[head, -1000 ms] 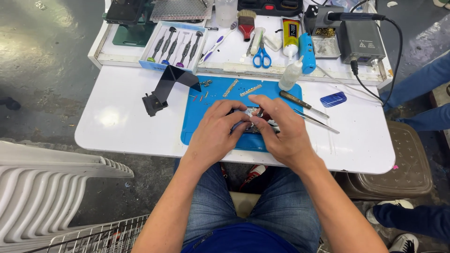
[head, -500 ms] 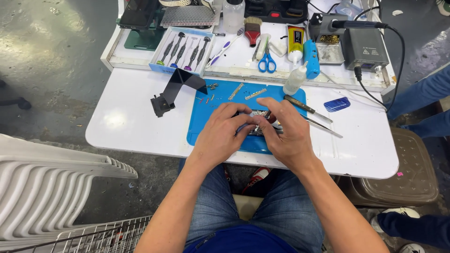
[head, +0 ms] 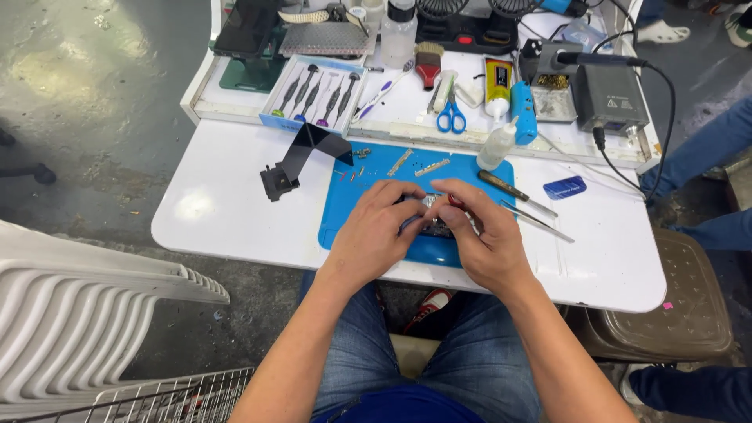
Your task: Disassembling and repairing the internal components of a mobile phone using a precision screwdriver and tweezers.
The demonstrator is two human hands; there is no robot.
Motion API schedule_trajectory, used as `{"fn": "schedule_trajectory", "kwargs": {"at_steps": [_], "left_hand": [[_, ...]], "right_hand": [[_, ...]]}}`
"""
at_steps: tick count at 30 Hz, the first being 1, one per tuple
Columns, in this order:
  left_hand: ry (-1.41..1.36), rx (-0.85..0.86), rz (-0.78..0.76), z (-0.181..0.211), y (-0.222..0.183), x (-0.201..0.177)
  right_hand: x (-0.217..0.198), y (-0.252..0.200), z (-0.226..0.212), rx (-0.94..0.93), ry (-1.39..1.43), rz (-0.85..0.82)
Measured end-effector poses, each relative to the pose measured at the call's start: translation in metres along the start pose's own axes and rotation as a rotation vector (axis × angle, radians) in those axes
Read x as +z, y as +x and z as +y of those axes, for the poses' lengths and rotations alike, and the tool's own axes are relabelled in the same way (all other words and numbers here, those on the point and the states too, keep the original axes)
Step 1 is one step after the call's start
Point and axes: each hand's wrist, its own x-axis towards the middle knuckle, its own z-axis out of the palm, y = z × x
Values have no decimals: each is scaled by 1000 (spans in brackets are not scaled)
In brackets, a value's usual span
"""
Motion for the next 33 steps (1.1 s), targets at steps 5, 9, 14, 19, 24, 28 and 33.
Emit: {"fn": "schedule_trajectory", "kwargs": {"at_steps": [5,9,14,19,24,28,33], "left_hand": [[-19,-12,6,3,1,-2],[-27,-18,11,4,0,-2],[-26,-9,11,3,0,-2],[-28,1,24,4,-1,-3],[-43,12,10,1,0,-2],[-43,21,12,1,0,0],[-47,32,17,2,1,-2]], "right_hand": [[0,7,2,-138,-207,46],[2,3,-4,-18,-104,58],[0,4,-7,-2,-101,79],[-3,2,1,5,-112,105],[-3,5,-9,14,-143,90],[-4,1,-2,31,-75,70],[-8,-6,-2,83,-43,53]]}}
